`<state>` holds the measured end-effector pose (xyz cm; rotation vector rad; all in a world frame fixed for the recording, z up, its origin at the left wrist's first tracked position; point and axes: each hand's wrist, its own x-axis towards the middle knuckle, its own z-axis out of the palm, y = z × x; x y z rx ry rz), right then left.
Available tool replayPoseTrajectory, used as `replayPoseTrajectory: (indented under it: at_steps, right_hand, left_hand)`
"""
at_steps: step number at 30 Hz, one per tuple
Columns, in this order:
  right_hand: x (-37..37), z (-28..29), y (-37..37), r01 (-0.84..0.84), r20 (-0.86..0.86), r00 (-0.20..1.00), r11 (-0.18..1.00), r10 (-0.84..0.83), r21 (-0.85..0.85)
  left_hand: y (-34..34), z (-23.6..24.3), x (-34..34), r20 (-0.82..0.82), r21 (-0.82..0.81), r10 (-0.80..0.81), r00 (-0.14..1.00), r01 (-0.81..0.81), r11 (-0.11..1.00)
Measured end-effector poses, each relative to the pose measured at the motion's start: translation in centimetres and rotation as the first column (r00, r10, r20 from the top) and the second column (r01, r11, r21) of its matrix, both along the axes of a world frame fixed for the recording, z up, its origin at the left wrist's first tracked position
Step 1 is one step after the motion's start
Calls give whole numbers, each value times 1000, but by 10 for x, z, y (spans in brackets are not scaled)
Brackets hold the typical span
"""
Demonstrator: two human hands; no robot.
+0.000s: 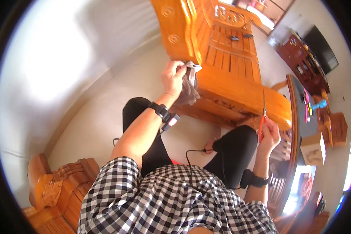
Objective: Using a cloth and scissors to clean and repair the ornate carvings on a wooden chair.
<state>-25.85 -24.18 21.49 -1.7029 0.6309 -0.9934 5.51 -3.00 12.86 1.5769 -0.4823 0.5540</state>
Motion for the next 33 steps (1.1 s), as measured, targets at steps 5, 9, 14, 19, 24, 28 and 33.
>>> replayPoseTrajectory:
  at_steps: [5,9,14,19,24,28,33]
  right_hand:
    - [42,-19,31,-142,89,986,990,141,2]
    - [45,-29,34,-202,146,970,979,195,30]
    - [51,-49,27,-195,79,979,980,190,48]
    - [57,-56,32,-208,57,977,975,204,75]
    - [51,-45,33,-181,65,982,982,177,60]
    - [40,-27,23,-82,52,994,983,92,-167]
    - [-1,-21,-98,324,21,914,700,-405,-637]
  left_hand:
    - [35,-50,61,-543,-528,-241,804,-104,843]
    - [74,65,36,-35,-943,-864,502,271,195]
    - [79,140,53,131,-826,-807,576,514,233]
    - [14,124,65,451,-123,370,812,-353,927]
    - [6,49,82,169,-278,76,983,-26,960]
    - [3,9,79,102,-226,-43,994,65,972]
    - [1,-15,83,130,-78,-145,981,156,985]
